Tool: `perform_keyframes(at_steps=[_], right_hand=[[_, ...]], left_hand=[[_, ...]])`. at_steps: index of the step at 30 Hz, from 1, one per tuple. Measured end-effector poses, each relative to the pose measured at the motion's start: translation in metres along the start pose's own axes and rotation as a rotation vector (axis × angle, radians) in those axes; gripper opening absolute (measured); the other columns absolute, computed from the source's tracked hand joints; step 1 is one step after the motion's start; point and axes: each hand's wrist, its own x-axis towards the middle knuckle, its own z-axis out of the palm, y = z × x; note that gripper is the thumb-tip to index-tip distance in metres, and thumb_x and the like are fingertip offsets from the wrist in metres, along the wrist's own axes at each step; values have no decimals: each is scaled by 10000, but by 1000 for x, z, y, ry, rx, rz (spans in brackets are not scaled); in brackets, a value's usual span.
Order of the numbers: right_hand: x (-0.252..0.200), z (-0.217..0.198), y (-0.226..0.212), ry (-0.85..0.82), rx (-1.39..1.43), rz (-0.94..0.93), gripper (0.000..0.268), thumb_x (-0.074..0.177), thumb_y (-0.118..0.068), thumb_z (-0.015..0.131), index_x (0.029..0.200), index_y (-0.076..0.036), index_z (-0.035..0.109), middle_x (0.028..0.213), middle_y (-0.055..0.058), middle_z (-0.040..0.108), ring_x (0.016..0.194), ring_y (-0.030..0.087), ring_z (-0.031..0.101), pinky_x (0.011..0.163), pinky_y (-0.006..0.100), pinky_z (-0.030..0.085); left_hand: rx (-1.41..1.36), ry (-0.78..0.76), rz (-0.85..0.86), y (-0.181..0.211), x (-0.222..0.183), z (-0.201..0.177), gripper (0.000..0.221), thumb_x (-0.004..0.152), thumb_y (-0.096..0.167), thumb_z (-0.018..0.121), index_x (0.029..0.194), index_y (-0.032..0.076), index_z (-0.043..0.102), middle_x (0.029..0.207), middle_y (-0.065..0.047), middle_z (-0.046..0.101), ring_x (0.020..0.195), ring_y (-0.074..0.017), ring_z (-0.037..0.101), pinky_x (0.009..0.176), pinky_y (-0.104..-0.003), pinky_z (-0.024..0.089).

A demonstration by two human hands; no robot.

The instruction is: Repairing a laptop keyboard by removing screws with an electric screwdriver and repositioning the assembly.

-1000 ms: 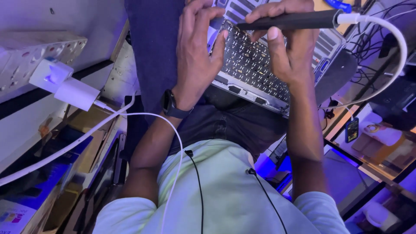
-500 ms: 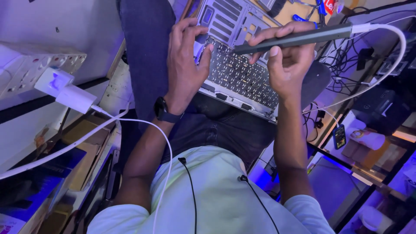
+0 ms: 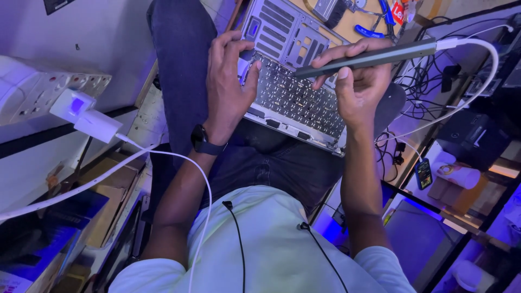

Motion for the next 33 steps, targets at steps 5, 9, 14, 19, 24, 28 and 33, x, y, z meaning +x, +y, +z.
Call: perform_keyframes(at_steps=[5,9,14,19,24,28,33], right_hand=[[-1,-2,3,16,-38,-19,235,1100,-6,502,1205,-106,318,1047,263,663,734,263,658,623,305,585],[-3,-2,1,43,-25,-9,229,1115,-82,532,1200,-104,320,1028,250,668,692,249,641,599,296,565],[-12,-10,0,100,41,1,251,1097,-129,570,1205,-115,343,1060,249,658,726,262,636,619,323,573],[-36,-34,9,268,157,-4,231,1076,-131,573,1219,-122,391,1074,226,665,695,234,604,651,328,565],[-81,-90,30,603,194,-165,278,1022,-213,576,1193,-98,390,1050,319,668,672,303,730,605,333,647],[-118,-108,5,754,128,-202,227,1055,-213,533,1216,-130,396,1137,273,674,734,277,745,683,319,651],[-158,-135,-18,1005,159,-236,184,1058,-178,596,1225,-160,520,1185,123,696,786,173,604,728,275,506]], left_hand=[[11,-1,-2,-1,0,0,327,897,11,746,1185,45,597,1317,-137,495,1231,-326,578,1056,-471,519],[6,-3,-5,2,0,-2,318,895,8,739,1179,37,602,1317,-143,500,1219,-328,581,1050,-470,513],[-7,-3,4,4,1,-4,308,888,6,741,1162,31,603,1305,-157,505,1211,-335,578,1042,-466,505],[2,-21,8,9,2,-7,296,886,17,724,1156,31,604,1301,-149,508,1216,-337,566,1054,-464,475],[-9,-9,31,15,2,-7,291,890,41,783,1132,72,623,1264,-160,524,1114,-479,613,919,-609,481],[79,-50,56,20,1,-7,326,893,71,784,1165,84,605,1279,-154,509,1122,-475,601,887,-619,485],[203,-99,73,25,0,-5,428,881,87,725,1274,33,564,1345,-185,469,1211,-391,522,1036,-492,425]])
